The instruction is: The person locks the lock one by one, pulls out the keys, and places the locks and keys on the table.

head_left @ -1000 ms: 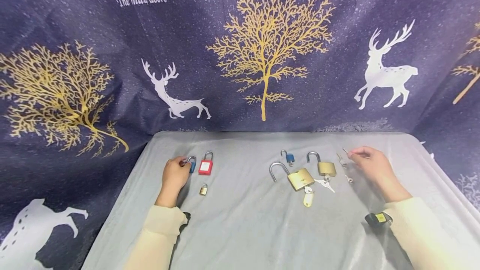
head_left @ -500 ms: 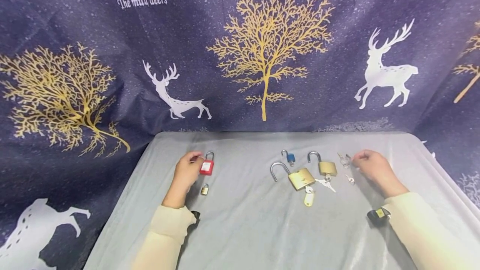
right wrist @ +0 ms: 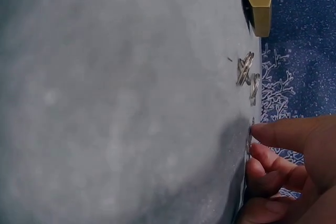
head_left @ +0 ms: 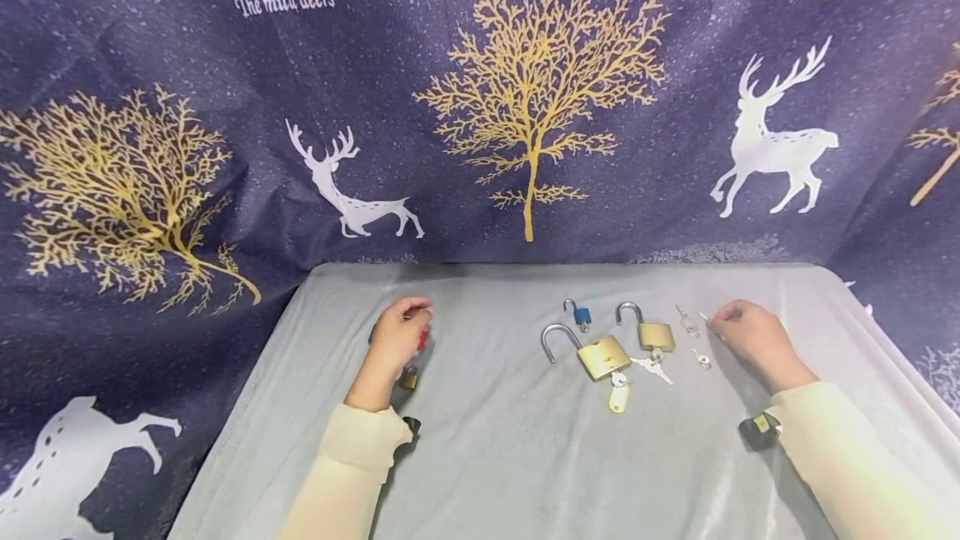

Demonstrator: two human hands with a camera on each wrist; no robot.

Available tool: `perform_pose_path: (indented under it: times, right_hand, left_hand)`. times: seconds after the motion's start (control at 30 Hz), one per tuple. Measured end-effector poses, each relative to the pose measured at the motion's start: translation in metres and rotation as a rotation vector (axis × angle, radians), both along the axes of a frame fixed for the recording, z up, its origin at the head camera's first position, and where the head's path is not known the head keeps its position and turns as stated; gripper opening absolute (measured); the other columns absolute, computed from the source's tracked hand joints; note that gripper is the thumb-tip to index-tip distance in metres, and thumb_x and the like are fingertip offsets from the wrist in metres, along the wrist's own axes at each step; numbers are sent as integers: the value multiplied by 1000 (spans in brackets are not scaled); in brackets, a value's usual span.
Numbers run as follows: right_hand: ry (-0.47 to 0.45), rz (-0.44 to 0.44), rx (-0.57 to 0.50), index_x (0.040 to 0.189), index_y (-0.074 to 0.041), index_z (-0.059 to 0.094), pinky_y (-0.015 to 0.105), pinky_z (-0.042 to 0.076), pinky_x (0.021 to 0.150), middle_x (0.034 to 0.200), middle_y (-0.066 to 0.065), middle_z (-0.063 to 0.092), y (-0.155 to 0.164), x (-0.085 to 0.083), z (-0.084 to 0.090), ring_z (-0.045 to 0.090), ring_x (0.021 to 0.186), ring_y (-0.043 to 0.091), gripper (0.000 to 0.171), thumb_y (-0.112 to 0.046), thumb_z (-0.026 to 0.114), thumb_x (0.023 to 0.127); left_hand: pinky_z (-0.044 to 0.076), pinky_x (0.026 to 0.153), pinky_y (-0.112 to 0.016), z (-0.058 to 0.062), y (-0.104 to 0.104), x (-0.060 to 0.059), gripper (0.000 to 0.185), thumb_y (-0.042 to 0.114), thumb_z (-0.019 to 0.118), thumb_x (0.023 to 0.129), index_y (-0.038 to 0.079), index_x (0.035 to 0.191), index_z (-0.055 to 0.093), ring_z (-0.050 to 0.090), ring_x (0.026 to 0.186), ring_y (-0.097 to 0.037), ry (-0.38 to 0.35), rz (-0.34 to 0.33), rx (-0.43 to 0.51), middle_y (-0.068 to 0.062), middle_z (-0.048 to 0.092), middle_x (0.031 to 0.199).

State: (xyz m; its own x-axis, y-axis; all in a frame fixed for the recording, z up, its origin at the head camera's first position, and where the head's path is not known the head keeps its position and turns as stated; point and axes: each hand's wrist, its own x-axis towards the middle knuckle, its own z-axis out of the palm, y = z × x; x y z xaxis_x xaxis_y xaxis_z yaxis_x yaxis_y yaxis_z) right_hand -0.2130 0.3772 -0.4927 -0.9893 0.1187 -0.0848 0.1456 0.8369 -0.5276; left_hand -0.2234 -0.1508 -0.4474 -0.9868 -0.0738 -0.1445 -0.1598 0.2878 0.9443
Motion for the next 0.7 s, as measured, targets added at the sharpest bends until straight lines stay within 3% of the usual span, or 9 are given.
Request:
perform_pose_path:
  times: [0.17, 0.33, 0.47, 0.7]
  right_hand:
    - [29, 19, -28, 110, 6, 62, 51, 50, 76, 99, 28, 70, -13, 1, 7, 66, 85, 38, 35, -27, 59, 97]
    - [27, 97, -30, 119, 9, 58, 61, 49, 87, 114, 34, 66, -37, 2, 13, 66, 97, 46, 42, -30, 58, 100]
    - [-12, 167, -52, 124, 10, 55, 60, 51, 87, 114, 33, 66, -54, 2, 15, 66, 98, 45, 51, -35, 59, 101]
    - [-1, 229, 2, 114, 10, 59, 58, 53, 86, 101, 30, 71, -76, 4, 19, 68, 96, 46, 53, -40, 65, 96]
  left_hand:
    - [45, 54, -27, -3, 7, -1, 30, 17, 57, 100, 6, 127, 65, 62, 76, -26, 12, -13, -62, -22, 64, 109]
    - [46, 61, -26, -3, 16, 0, 29, 18, 58, 100, 7, 125, 67, 63, 104, -39, 29, -23, -68, -18, 66, 112]
    - [45, 59, -26, -3, 23, 1, 29, 16, 57, 100, 5, 125, 67, 62, 105, -42, 38, -27, -60, -20, 67, 112]
    - [45, 57, -24, -12, 37, 3, 29, 13, 59, 97, 0, 122, 67, 65, 88, -35, 59, -38, -52, -18, 68, 100]
